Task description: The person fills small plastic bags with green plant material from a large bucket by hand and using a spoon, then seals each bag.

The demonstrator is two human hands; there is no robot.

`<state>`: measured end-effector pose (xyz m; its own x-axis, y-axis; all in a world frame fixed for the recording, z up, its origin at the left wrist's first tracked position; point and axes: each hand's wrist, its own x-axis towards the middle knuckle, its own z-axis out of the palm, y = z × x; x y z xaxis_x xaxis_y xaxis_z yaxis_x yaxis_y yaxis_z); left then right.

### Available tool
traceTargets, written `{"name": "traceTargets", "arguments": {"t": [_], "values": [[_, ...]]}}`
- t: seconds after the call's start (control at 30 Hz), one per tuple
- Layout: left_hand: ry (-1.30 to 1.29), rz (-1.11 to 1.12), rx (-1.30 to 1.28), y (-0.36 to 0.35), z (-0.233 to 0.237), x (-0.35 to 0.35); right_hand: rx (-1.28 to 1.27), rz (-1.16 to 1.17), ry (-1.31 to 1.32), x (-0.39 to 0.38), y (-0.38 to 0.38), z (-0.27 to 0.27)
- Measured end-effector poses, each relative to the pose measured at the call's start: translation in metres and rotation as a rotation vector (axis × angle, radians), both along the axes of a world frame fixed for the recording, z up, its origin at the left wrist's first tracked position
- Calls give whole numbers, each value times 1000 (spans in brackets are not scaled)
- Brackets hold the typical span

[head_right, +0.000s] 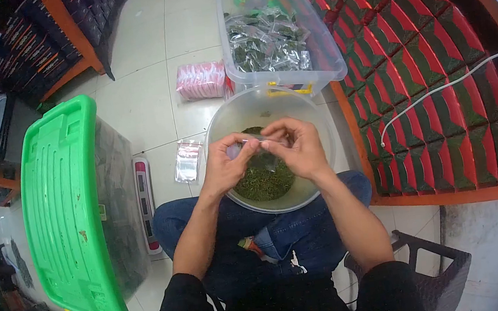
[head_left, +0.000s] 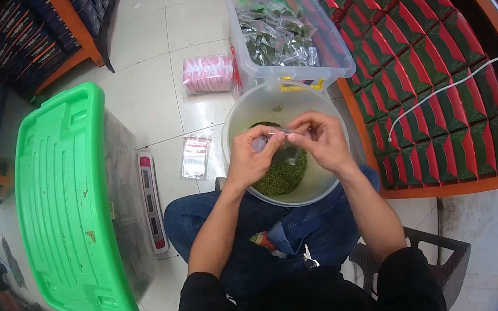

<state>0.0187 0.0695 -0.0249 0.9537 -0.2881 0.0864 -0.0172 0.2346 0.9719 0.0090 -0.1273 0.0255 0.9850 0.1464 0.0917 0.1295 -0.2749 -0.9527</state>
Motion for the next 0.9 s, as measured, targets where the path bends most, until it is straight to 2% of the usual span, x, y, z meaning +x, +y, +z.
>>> {"name": "traceTargets", "arguments": {"t": [0.07, 0.1, 0.13, 0.2, 0.23, 0.3, 0.33, 0.37, 0.4, 0.47, 0.5, 0.53, 0.57, 0.6, 0.63, 0.67, 0.7, 0.73, 0.8, 0.87, 0.9], "values": [[-109, -76, 77, 8, 3, 1, -57, 24, 65, 15, -12, 2], [-211, -156, 151, 11, 3, 0, -3, -237, -129, 26, -14, 12], [-206, -158, 150, 13, 0, -2, 51, -501, -320, 29, -14, 22], [86, -544, -58, 16, -4, -1, 106, -459, -372, 28, 6, 39], [173, -620, -140, 15, -2, 1, 160, -418, -423, 26, 14, 43], [177, -618, -159, 14, 5, -1, -314, -79, -262, 3, 16, 37], [183, -611, -176, 15, 7, -1, -413, 61, -285, -4, 17, 29], [-56, -498, 1, 14, -11, 2, -509, 202, -304, -9, 18, 19], [-60, -493, 5, 14, -5, 0, -507, 206, -310, -11, 19, 10], [261, -519, -140, 14, 8, -3, -263, 38, -281, -14, 22, -3], [259, -519, -138, 17, 18, -4, -119, -34, -214, -18, 27, 1], [208, -554, 39, 19, 30, -5, -119, -36, -218, -16, 25, 2], [156, -584, 215, 19, 36, -4, -5, -131, -221, -11, 19, 5], [152, -583, 214, 17, 32, -5, 111, -222, -224, -5, 13, 7], [-56, -361, 220, 12, 24, -8, -148, -172, -287, -3, 3, 21], [-262, -138, 222, 6, 15, -8, -149, -174, -290, -4, -1, 28], [-380, -14, 126, -2, 12, -3, -399, -54, -393, -5, -3, 33], [-386, -12, 122, -1, 9, -2, -651, 72, -494, -4, -5, 37], [-254, -69, 315, 5, 8, -7, -682, 96, -441, -10, 2, 41], [-215, -43, 322, 5, 15, -9, -703, 122, -388, -17, 14, 42], [-179, -33, 298, 6, 14, -9, -747, -73, -485, -19, 22, 43]]}}
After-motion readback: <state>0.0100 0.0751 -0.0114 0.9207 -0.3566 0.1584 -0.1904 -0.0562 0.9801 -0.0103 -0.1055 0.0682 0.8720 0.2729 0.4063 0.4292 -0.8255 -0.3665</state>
